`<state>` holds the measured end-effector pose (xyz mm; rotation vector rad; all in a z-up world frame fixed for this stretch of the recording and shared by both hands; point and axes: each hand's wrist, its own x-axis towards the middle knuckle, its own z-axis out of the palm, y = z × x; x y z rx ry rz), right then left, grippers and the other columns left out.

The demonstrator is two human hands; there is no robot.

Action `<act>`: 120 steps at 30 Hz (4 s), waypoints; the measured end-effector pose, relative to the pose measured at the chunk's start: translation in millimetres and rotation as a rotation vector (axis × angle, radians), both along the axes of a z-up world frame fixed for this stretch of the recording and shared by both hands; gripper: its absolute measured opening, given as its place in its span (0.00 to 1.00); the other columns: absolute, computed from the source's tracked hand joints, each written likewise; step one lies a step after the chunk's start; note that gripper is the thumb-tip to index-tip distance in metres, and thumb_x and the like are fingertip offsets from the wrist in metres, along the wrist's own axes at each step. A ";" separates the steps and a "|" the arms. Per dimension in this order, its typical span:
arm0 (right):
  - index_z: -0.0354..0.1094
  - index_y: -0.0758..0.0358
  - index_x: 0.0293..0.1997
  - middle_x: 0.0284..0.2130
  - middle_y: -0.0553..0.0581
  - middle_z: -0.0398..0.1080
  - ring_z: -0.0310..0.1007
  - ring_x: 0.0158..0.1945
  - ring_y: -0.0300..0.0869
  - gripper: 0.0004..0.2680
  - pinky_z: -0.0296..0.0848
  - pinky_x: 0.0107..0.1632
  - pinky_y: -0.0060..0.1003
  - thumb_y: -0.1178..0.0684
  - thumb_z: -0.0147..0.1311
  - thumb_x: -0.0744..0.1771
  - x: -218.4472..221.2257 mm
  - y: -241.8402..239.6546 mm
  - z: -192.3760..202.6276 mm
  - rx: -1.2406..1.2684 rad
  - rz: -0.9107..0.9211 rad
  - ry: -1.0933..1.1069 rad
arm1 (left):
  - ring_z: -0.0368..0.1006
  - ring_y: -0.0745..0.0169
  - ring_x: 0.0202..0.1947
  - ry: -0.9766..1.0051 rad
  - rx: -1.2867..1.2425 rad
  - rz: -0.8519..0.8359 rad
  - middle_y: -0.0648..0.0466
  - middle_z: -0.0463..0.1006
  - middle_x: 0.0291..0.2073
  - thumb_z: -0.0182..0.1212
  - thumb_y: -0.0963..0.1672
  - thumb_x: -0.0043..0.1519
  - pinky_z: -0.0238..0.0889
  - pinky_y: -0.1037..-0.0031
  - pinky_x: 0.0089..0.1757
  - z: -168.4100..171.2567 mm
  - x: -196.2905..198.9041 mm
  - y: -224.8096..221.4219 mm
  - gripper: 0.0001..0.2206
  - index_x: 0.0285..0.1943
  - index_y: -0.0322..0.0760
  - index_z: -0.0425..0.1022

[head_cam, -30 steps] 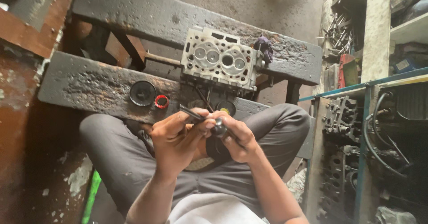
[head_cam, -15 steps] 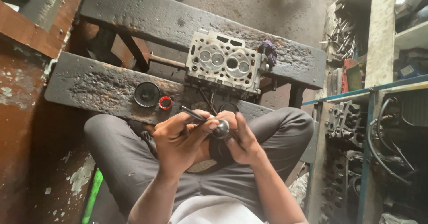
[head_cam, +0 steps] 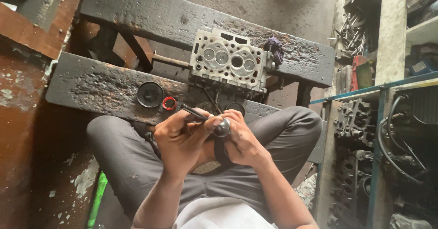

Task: The person applies a substance to a valve and then rotates it within an engine cylinder head by hand and using a tool.

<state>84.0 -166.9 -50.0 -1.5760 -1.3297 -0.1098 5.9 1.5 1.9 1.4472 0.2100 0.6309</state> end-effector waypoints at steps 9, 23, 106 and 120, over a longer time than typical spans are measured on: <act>0.51 0.46 0.76 0.54 0.66 0.69 0.70 0.57 0.57 0.33 0.69 0.61 0.50 0.76 0.43 0.63 -6.8 -4.8 2.6 0.039 0.054 0.240 | 0.75 0.81 0.31 0.010 -0.108 -0.040 0.58 0.81 0.29 0.72 0.38 0.59 0.70 0.87 0.32 1.2 4.0 -0.3 0.06 0.39 0.27 0.80; 0.51 0.59 0.72 0.56 0.64 0.64 0.67 0.52 0.52 0.25 0.70 0.56 0.44 0.72 0.47 0.67 -13.1 -7.5 -26.4 -0.158 -0.111 0.233 | 0.64 0.84 0.25 0.043 -0.092 0.017 0.62 0.74 0.23 0.75 0.38 0.59 0.57 0.88 0.28 -7.8 6.9 4.7 0.08 0.34 0.29 0.78; 0.39 0.38 0.83 0.27 0.62 0.66 0.67 0.30 0.47 0.38 0.67 0.36 0.41 0.64 0.46 0.62 24.5 93.8 -64.8 -0.517 0.164 0.937 | 0.75 0.72 0.31 -0.012 -0.375 0.361 0.55 0.79 0.31 0.76 0.42 0.60 0.73 0.80 0.39 -35.9 -1.8 105.4 0.11 0.41 0.30 0.78; 0.43 0.33 0.81 0.18 0.58 0.61 0.57 0.20 0.40 0.31 0.58 0.29 0.37 0.62 0.47 0.68 12.2 42.1 -59.3 0.336 0.988 1.363 | 0.82 0.63 0.40 -0.032 -0.511 -0.097 0.44 0.83 0.39 0.68 0.34 0.60 0.80 0.72 0.44 -40.4 11.9 55.7 0.10 0.50 0.23 0.78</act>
